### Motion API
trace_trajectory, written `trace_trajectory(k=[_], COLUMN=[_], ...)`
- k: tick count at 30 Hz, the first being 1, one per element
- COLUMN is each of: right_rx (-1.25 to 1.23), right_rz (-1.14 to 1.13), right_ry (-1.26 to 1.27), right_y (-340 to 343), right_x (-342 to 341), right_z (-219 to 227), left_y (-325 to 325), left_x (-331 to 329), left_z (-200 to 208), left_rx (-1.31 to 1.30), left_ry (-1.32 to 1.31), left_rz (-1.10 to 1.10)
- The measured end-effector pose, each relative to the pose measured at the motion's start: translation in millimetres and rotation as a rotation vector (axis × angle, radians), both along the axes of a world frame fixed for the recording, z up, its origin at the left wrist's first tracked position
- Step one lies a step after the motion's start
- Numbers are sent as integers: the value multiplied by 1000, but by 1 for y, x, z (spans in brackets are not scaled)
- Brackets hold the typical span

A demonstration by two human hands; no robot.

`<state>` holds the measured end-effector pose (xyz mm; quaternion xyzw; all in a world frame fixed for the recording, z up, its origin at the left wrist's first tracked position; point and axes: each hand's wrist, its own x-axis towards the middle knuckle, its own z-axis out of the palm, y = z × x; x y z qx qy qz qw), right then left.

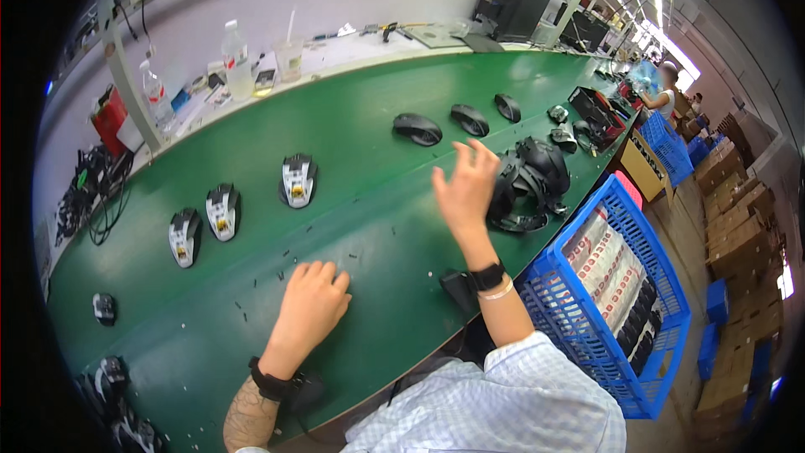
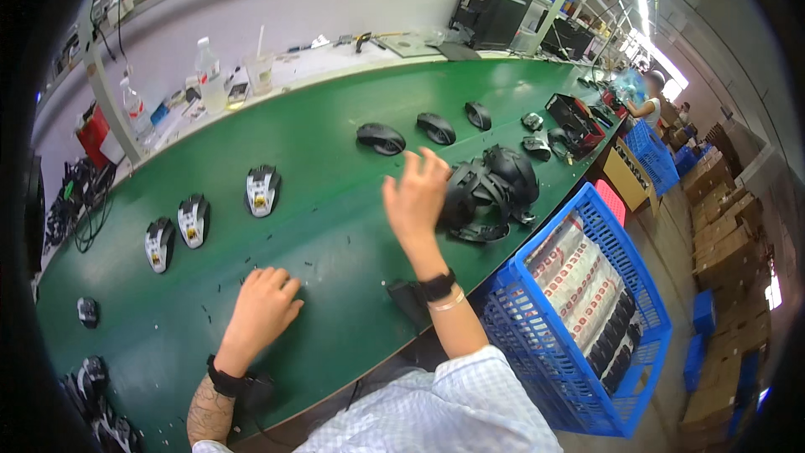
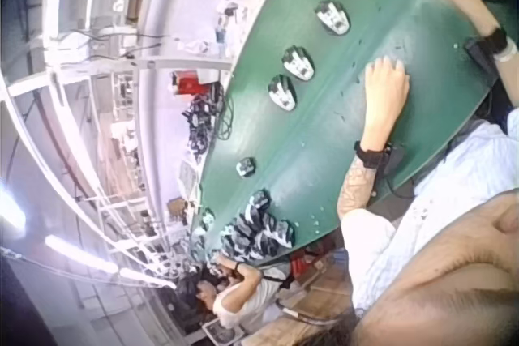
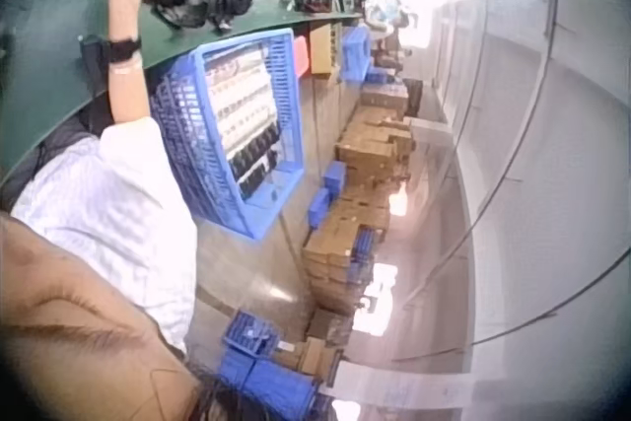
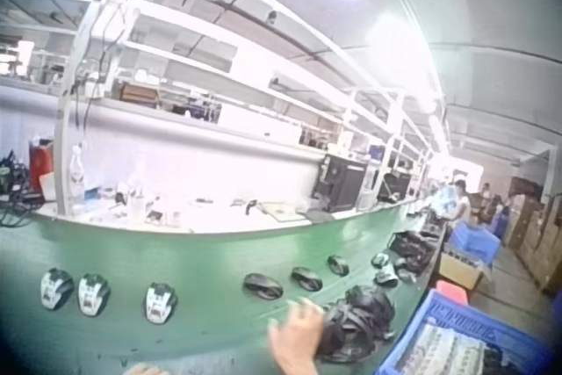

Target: Manually assemble the upper and lower casing of computer mice on a production line.

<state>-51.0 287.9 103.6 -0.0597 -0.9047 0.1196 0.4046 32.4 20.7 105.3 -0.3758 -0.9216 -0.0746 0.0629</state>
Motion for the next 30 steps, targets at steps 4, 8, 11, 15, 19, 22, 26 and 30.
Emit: trace_trajectory(k=[4,8,11,15,19,22,26,30], right_rx=[-58,-122,-85,-137,-244,-399,-826,-706], right_rz=[-389,-461,-414,-356,-307,-122,545,876], right_ry=[-126,-231,-226,-174,-6,222,60,-267], right_y=[48,65,70,66,59,29,-38,-94], right_x=[13,2,-1,-1,14,27,34,34], right_z=[-2,-3,-4,-4,1,10,7,3], left_y=[12,13,13,9,9,9,4,-13], left_x=[-7,-6,-7,-8,-8,-7,-15,-37], left_z=[-18,-19,-19,-21,-15,-9,-7,-18], left_rx=[168,233,259,269,367,488,713,1217], left_ry=[-10,-38,-30,-63,-197,-405,-575,-817], left_rz=[-93,-103,-115,-86,-69,-35,31,242])
